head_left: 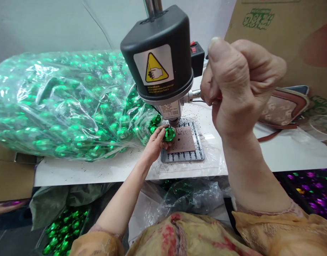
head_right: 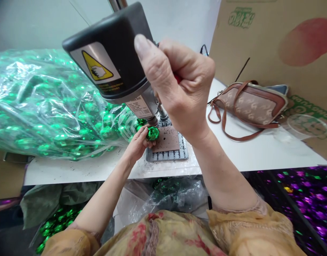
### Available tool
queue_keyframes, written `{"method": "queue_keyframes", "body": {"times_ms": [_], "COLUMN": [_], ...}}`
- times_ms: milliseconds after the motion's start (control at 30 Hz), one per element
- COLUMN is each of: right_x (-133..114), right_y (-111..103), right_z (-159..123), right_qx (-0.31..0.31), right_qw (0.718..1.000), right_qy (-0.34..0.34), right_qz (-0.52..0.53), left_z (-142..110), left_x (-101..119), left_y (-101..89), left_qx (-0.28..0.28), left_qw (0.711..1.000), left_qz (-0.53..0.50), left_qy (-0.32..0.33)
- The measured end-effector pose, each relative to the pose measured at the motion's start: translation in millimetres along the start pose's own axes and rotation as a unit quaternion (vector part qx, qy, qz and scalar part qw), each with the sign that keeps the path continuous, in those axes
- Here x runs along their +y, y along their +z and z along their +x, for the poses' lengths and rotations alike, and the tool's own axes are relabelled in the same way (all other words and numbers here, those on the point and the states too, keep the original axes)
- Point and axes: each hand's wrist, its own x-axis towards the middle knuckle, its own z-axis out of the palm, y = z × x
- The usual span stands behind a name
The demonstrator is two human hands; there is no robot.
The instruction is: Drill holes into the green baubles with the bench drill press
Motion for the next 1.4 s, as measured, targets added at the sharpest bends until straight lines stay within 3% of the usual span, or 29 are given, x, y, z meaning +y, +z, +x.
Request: {"method": "queue_keyframes", "body": {"times_ms": [133, 333, 667, 800, 967, 1200, 1400], "right_x": [0, -8, -3, -5, -2, 2, -1], "right_y": [0, -1, -1, -1, -2, -4, -10], "right_z": [-1, -3, -3, -3, -2, 4, -12], "right_qx": [-0.004, -0.012, -0.011, -0.011, -0.011, -0.033, -0.025], "right_qw": [1.0, 0.998, 0.999, 0.999, 0.998, 0.997, 0.998], "right_qy": [-0.002, 0.039, 0.013, 0.024, 0.016, 0.035, 0.002], "right_qz": [0.004, -0.055, -0.037, -0.04, -0.055, -0.052, -0.052], "left_z": [1, 7, 7, 7, 3, 1, 1], "left_x": [2, -6, -15, -17, -20, -31, -37], "left_y": [-2.5, -8.4, 1.7, 5.6, 12.6, 22.9, 21.2], "left_qx": [-0.03, 0.015, 0.002, 0.031, 0.06, 0.041, 0.031], "left_qw": [0.999, 0.997, 0.991, 0.973, 0.93, 0.935, 0.943], "left_qz": [0.03, 0.074, 0.13, 0.214, 0.319, 0.303, 0.274], "left_qy": [-0.023, 0.011, 0.039, 0.087, 0.173, 0.18, 0.184]}}
